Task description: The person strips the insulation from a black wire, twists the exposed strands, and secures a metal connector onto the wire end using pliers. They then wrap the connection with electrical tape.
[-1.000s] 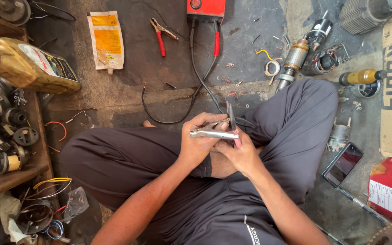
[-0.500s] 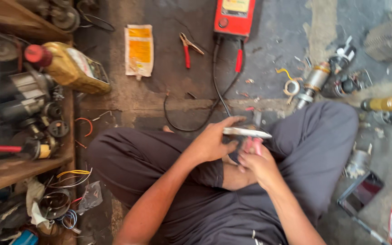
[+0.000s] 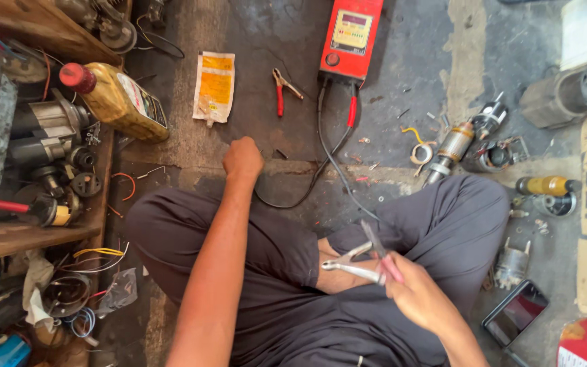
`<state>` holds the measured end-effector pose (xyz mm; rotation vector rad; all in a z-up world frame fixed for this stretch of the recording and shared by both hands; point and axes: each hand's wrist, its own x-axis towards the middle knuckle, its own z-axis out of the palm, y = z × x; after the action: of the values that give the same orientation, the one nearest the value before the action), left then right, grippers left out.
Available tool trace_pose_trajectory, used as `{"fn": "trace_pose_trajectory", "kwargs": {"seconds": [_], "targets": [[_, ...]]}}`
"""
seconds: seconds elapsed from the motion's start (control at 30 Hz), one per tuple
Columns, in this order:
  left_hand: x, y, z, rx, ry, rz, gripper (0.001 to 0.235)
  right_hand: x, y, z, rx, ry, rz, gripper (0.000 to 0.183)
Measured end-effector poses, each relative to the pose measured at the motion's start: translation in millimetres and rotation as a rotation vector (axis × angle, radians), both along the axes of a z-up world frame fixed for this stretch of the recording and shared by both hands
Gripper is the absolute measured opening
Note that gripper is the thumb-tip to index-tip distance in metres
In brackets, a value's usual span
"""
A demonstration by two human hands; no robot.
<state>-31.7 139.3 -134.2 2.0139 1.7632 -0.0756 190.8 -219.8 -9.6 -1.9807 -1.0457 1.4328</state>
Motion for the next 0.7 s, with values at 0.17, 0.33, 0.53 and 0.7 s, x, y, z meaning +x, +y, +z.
{"fn": "trace_pose_trajectory", "kwargs": {"seconds": [0.17,0.33,0.53,0.7], "targets": [[-3,-13,44,-0.036,-0.664,0.075,0.028,13,-54,21,0.204,-0.606,0.387,0.059],[16,-43,86,-0.355,-1.186,0.231,0.015,8,-93,8,-0.673,-0.892,0.684,0.062],[51,-57,114,-0.081,-1.271,-0.075,0.010,27,-50,45,0.206,-0.832,0.445,0.063],[83,-105,150,-0.540,-1.449,-0.326,0.011,-8,48,51,0.363,-0.244,-0.230,0.051]]}}
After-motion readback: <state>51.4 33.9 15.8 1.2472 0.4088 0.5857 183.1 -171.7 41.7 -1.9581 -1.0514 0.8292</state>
